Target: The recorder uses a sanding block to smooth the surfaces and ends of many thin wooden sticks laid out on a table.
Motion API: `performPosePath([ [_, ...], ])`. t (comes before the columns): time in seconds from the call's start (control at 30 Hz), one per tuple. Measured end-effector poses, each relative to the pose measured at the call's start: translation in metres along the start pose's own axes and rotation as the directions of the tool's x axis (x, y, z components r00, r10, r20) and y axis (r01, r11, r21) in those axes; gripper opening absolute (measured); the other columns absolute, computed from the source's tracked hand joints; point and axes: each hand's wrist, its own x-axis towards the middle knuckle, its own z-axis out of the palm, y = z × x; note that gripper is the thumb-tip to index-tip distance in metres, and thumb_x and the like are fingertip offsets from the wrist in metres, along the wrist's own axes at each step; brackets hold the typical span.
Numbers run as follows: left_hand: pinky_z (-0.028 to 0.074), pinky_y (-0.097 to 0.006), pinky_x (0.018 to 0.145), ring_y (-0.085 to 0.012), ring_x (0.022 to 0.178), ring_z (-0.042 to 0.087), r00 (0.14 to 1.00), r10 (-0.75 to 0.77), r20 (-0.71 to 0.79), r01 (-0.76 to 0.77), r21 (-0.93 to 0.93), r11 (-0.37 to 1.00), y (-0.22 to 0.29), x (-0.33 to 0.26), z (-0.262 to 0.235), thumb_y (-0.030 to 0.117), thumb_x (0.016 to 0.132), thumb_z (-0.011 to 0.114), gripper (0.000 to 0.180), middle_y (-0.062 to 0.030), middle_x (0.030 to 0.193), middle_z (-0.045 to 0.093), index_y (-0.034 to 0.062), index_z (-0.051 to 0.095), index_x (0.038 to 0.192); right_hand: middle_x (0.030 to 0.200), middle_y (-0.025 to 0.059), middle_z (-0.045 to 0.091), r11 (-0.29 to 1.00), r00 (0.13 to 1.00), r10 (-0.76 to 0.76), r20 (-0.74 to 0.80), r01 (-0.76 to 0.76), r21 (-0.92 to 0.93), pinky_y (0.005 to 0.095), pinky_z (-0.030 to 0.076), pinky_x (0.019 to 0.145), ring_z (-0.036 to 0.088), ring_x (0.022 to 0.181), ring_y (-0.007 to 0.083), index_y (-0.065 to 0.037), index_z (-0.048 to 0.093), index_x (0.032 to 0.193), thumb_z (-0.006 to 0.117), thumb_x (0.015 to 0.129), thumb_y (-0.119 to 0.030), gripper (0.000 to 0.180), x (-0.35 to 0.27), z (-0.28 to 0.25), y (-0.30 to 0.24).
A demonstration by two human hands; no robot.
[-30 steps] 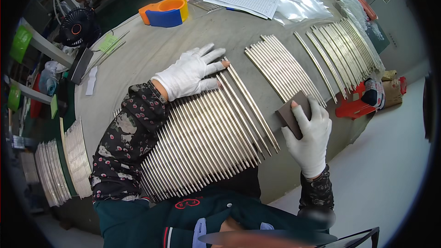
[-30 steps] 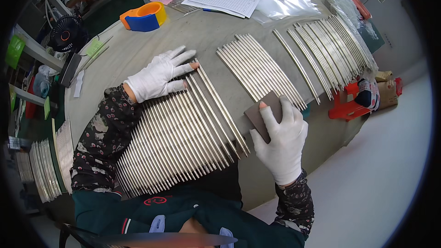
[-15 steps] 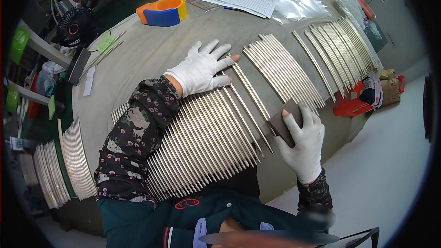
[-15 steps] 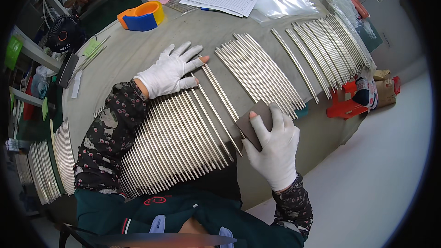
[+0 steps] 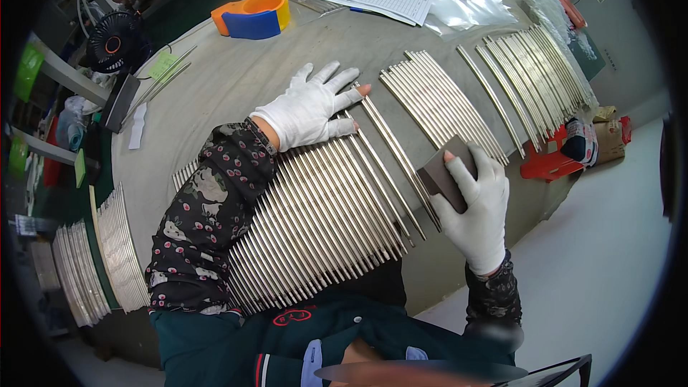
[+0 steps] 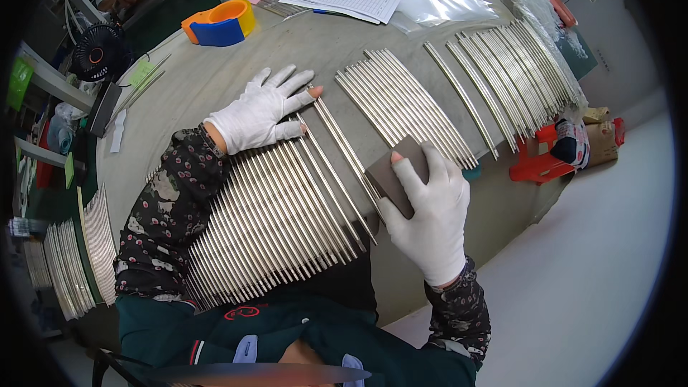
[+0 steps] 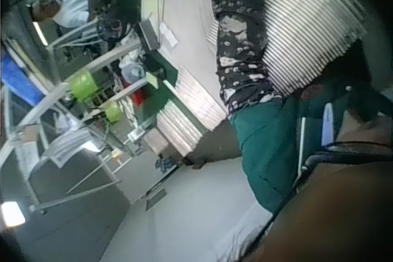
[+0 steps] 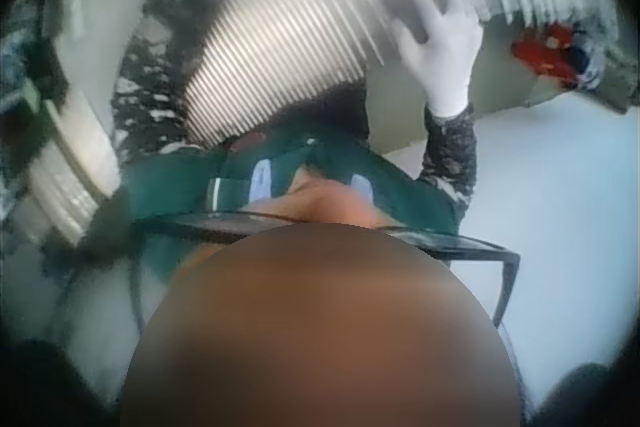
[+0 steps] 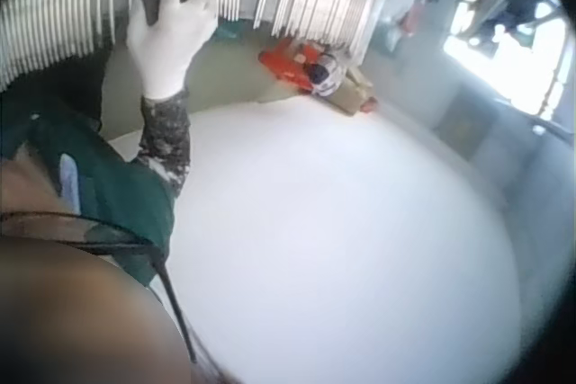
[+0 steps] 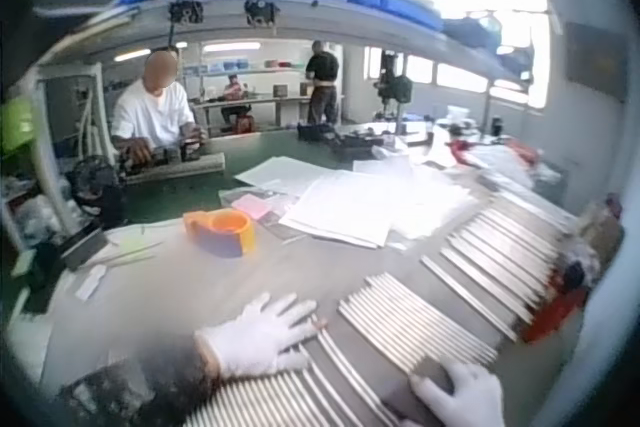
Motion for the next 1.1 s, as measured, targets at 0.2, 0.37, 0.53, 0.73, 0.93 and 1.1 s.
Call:
performPosePath([
  [0.2,0.018,-0.060,0.112,-0.0390,0.141,0.024,1.000,-0.021,0.016,0.021,0.022,1.000,0.004,0.005,-0.001,0.050,0.097,0.040,0.060,-0.0146,0.154,0.026,0.0202,0.032,0.149,0.115,0.0219,0.055,0.994,0.993,-0.100,-0.055,0.102,0.047,0.0432,0.046,0.079,0.057,0.097,0.0352,-0.009,0.063,0.114,0.074,0.070,-0.026,0.049,0.059,0.022,-0.021],
  [0.37,0.018,-0.061,0.112,-0.0382,0.141,0.023,0.999,-0.034,0.017,0.034,0.013,0.999,0.008,0.007,-0.002,0.040,0.098,0.043,0.055,-0.0141,0.153,0.027,0.0201,0.032,0.148,0.114,0.0220,0.057,0.990,0.996,0.010,0.084,0.002,-0.142,0.0442,0.046,0.080,0.057,0.095,0.0360,-0.010,0.064,0.116,0.072,0.073,-0.025,0.046,0.084,0.034,-0.013],
  [0.53,0.017,-0.061,0.112,-0.0369,0.142,0.022,0.998,-0.038,0.041,0.038,-0.013,0.999,0.009,0.009,-0.002,0.044,0.099,0.039,0.055,-0.0126,0.154,0.027,0.0213,0.032,0.148,0.106,0.0196,0.059,0.985,0.987,-0.158,0.020,0.159,-0.065,0.0422,0.047,0.072,0.058,0.092,0.0338,-0.010,0.066,0.111,0.072,0.071,-0.026,0.043,0.080,0.048,-0.020],
  [0.73,0.017,-0.061,0.112,-0.0379,0.142,0.023,0.998,-0.038,-0.046,0.037,-0.036,0.999,0.009,0.001,-0.005,0.047,0.096,0.042,0.061,-0.0153,0.154,0.026,0.0175,0.030,0.149,0.121,0.0211,0.055,0.998,0.995,-0.022,-0.101,0.016,-0.063,0.0448,0.042,0.092,0.053,0.106,0.0366,-0.009,0.063,0.118,0.073,0.069,-0.017,0.050,0.064,0.013,-0.005],
  [0.93,0.021,-0.056,0.112,-0.0378,0.139,0.030,0.969,0.197,-0.150,-0.211,-0.083,0.974,0.046,-0.053,-0.031,0.051,0.088,0.055,0.074,-0.0219,0.147,0.035,0.0022,0.036,0.141,0.126,0.0192,0.049,0.998,0.993,-0.049,0.111,0.052,-0.032,0.0450,0.039,0.090,0.049,0.111,0.0358,-0.013,0.059,0.122,0.076,0.066,-0.019,0.059,0.001,0.000,-0.016],
  [1.1,0.021,-0.057,0.112,-0.0369,0.138,0.032,0.945,0.323,-0.041,-0.324,-0.241,0.915,0.093,-0.081,-0.009,0.053,0.083,0.061,0.081,-0.0214,0.146,0.036,0.0040,0.036,0.141,0.129,0.0199,0.047,0.985,0.999,0.005,0.046,0.003,-0.174,0.0449,0.039,0.088,0.048,0.112,0.0359,-0.014,0.056,0.124,0.077,0.066,-0.021,0.062,-0.002,0.006,-0.004],
])
